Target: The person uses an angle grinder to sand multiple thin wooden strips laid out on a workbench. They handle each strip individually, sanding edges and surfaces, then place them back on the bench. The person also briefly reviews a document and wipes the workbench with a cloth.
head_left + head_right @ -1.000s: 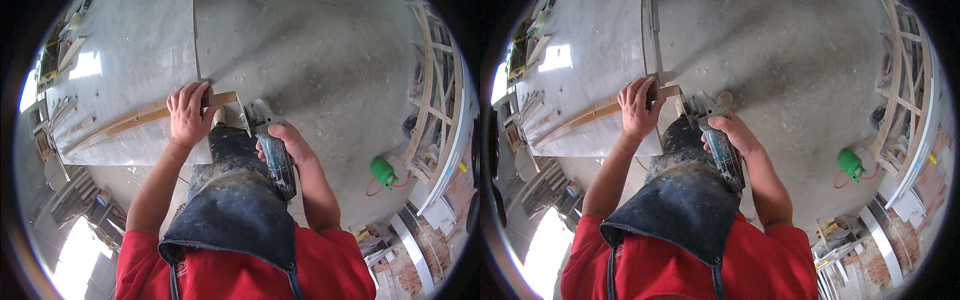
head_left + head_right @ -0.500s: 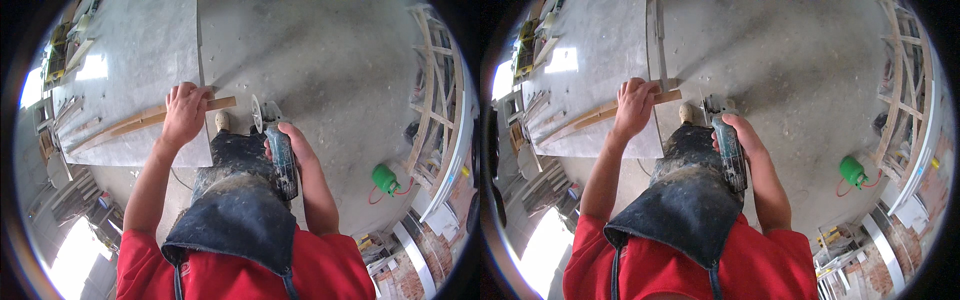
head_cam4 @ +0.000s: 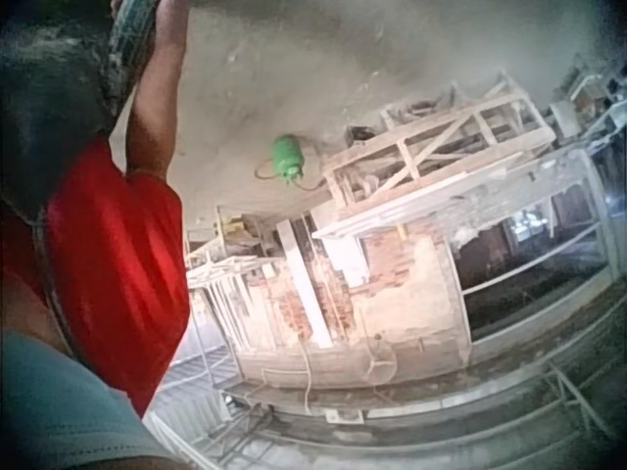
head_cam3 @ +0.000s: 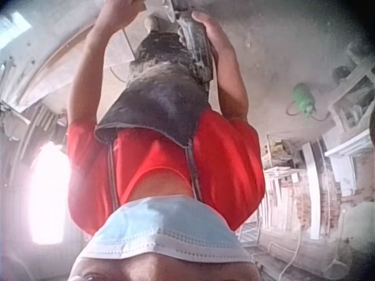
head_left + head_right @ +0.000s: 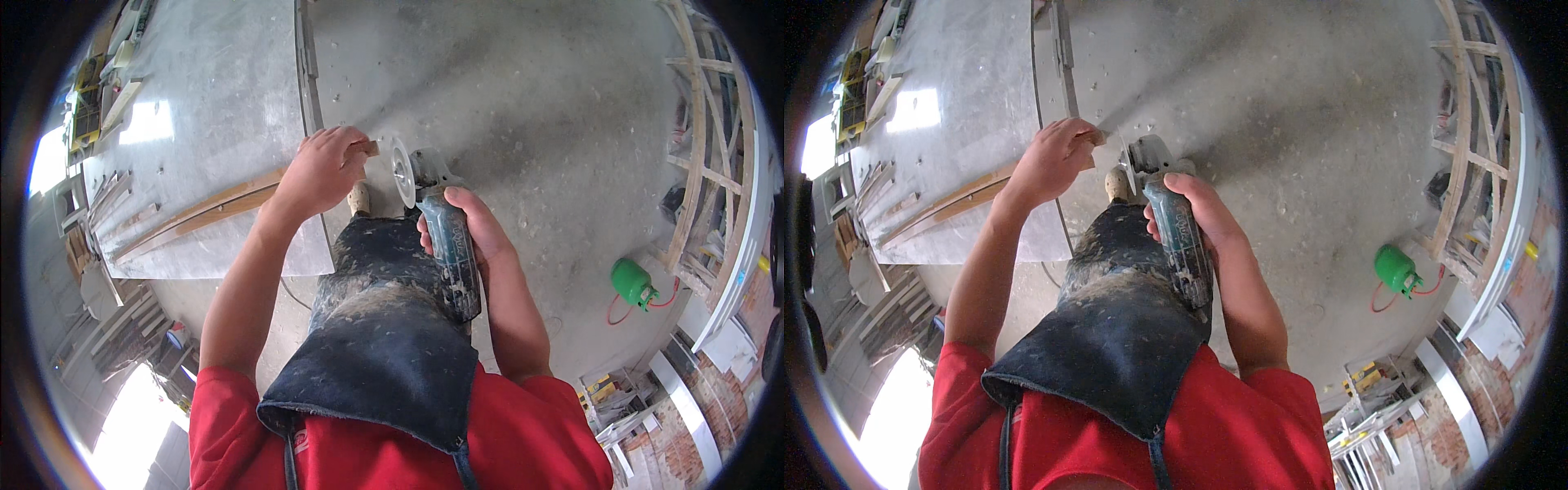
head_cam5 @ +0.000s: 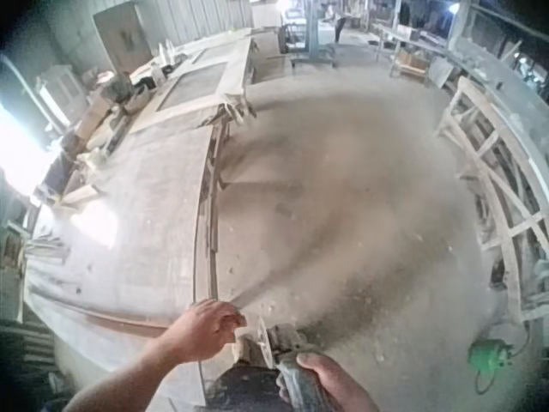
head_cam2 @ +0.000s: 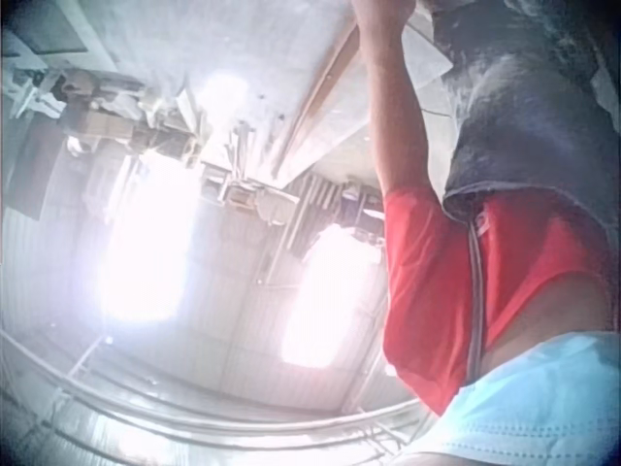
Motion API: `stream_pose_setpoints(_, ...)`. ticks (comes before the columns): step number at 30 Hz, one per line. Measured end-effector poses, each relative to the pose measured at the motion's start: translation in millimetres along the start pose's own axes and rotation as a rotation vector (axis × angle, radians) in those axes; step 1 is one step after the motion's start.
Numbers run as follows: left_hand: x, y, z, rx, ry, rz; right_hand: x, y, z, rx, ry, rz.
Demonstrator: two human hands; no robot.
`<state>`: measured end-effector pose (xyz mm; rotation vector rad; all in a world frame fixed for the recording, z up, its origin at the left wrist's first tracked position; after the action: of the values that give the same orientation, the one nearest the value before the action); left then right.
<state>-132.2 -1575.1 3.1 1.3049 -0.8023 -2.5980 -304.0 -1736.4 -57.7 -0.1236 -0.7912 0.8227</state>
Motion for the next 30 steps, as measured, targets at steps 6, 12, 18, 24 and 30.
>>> stream_pose_setpoints(6, -2.7, -2.0, 5.1, -0.016, -0.044, 0.007, 9.3, -3.0, -3.1, -0.023, -0.041, 0.008)
stream_pose_setpoints(12, 5.4, -15.7, 1.9, -0.039, -0.067, 0.113, 8.0, -6.0, -5.3, -0.036, -0.113, 0.051)
stream_pose_setpoints(18, 3.7, -11.4, -0.2, -0.048, -0.079, 0.106, -2.1, 5.8, -8.9, 0.006, -0.082, 0.103)
stream_pose_setpoints(24, 1.1, 1.9, 7.5, 0.077, -0.026, 0.016, -32.6, 16.9, -18.9, 0.019, -0.016, 0.025)
stream_pose_setpoints(30, -45.3, -14.9, 111.4, -0.017, 0.347, -0.039, -45.5, -47.9, 0.7, -0.253, -0.175, -0.304)
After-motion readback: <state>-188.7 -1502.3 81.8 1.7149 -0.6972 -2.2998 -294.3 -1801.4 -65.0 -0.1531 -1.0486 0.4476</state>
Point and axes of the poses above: each hand's wrist, its own z-axis away from the middle knuckle, its own x-axis out of the palm, y = z × x, the point moved 7 cm from there along -z, towards the middle knuckle, and after that the axes turned 11 degrees about -x, right-handed, at the moved point
